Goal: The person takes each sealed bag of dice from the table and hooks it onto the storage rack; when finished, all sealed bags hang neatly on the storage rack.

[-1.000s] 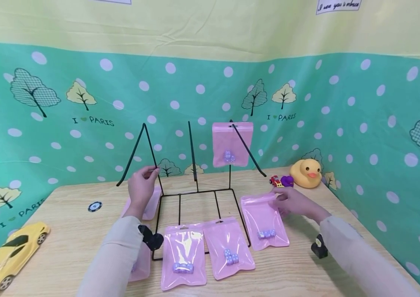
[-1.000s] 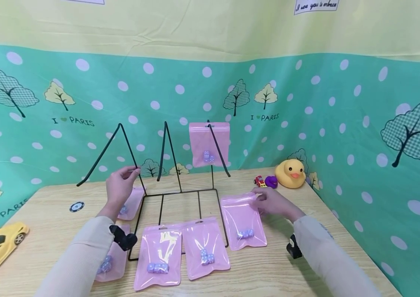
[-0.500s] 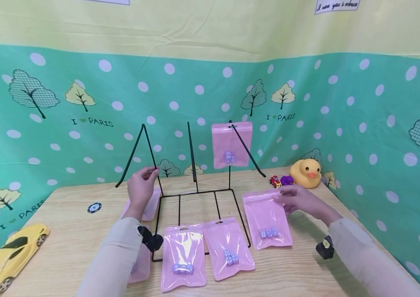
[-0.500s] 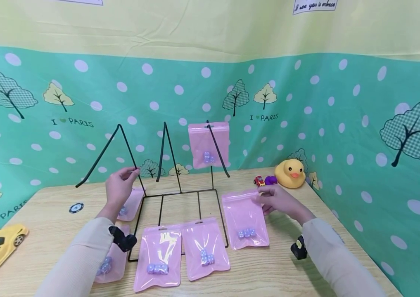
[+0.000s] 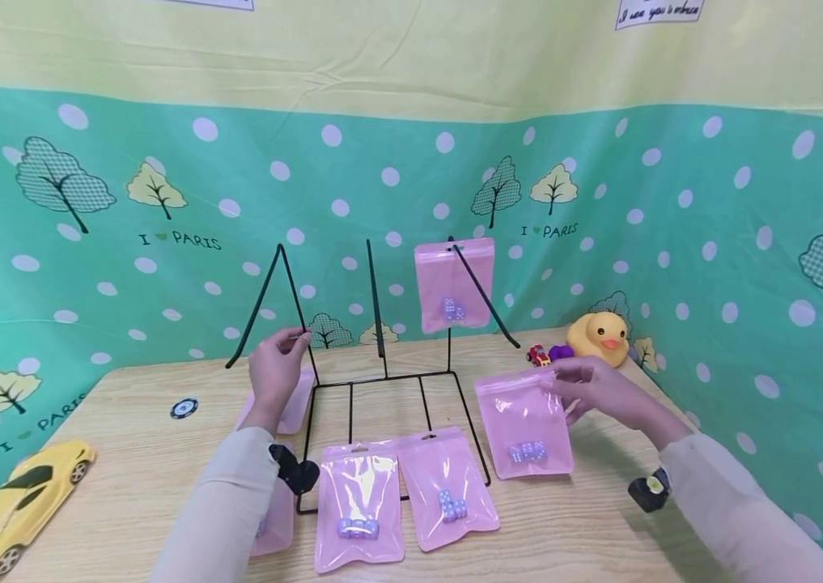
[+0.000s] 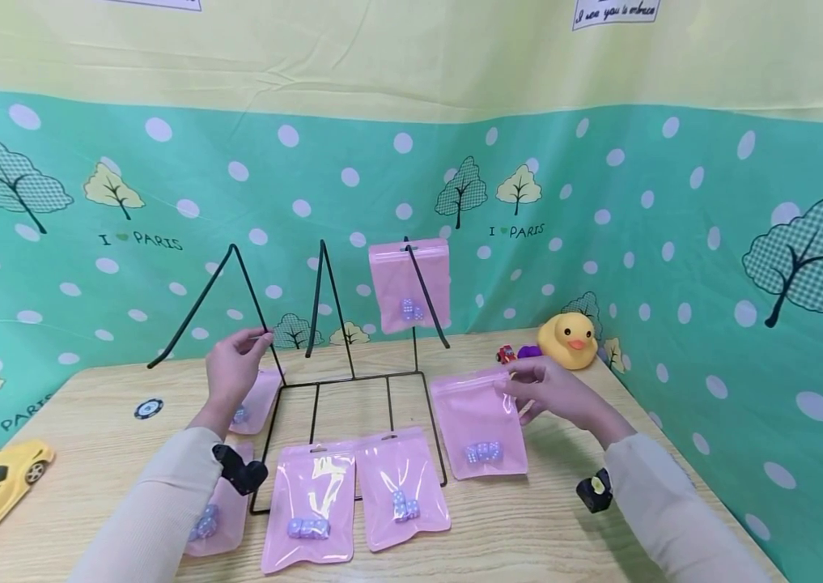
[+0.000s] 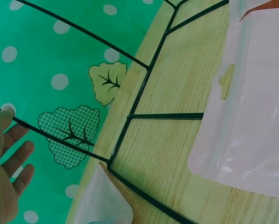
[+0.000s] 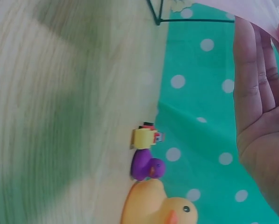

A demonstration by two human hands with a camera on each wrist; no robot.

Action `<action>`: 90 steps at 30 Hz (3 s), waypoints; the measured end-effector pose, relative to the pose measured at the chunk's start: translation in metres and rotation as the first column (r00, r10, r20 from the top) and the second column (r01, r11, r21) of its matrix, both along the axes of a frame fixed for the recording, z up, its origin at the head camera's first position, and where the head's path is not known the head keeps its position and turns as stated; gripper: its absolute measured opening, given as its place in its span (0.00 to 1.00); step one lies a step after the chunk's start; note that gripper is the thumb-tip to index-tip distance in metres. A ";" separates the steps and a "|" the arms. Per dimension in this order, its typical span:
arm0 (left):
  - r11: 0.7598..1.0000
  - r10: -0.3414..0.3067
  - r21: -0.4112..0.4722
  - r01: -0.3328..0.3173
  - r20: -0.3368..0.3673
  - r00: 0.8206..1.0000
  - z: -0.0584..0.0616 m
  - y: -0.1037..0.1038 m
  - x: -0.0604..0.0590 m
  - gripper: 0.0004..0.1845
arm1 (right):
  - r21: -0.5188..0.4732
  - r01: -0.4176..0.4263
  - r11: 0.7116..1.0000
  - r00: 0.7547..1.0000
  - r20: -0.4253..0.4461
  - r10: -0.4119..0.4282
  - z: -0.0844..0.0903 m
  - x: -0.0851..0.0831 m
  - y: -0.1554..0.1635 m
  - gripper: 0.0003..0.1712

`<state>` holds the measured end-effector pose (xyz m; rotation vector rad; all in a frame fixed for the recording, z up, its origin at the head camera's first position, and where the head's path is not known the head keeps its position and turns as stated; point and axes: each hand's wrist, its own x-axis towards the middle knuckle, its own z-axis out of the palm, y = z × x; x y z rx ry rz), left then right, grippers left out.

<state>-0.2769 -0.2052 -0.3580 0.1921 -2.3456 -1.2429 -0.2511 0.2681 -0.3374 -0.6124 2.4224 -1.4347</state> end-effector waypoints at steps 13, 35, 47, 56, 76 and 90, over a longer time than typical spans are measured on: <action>1.000 -0.007 0.012 0.006 0.015 1.000 0.000 0.000 0.000 0.16 | -0.062 -0.051 0.997 0.991 -0.123 0.044 0.021 0.026 -0.008 0.16; 1.000 -0.011 0.009 0.011 0.016 1.000 -0.002 -0.001 -0.001 0.16 | -0.203 -0.283 0.937 0.882 -0.438 0.172 0.058 0.068 -0.034 0.18; 1.000 -0.019 0.018 0.018 0.019 1.000 -0.002 0.000 0.000 0.16 | -0.324 -0.296 0.899 0.855 -0.510 0.098 0.068 0.076 -0.043 0.23; 1.000 -0.022 0.019 0.021 0.024 0.999 -0.001 0.000 0.001 0.17 | -0.383 -0.248 0.890 0.878 -0.478 0.040 0.069 0.076 -0.047 0.21; 1.000 -0.017 0.013 0.017 0.016 1.000 -0.002 -0.001 0.000 0.17 | -0.467 -0.198 0.861 0.938 -0.344 0.029 0.065 0.069 -0.056 0.20; 1.000 -0.019 0.024 0.019 0.005 1.000 0.000 0.000 0.001 0.16 | -0.365 0.112 0.924 0.923 -0.306 -0.233 0.070 0.056 -0.066 0.09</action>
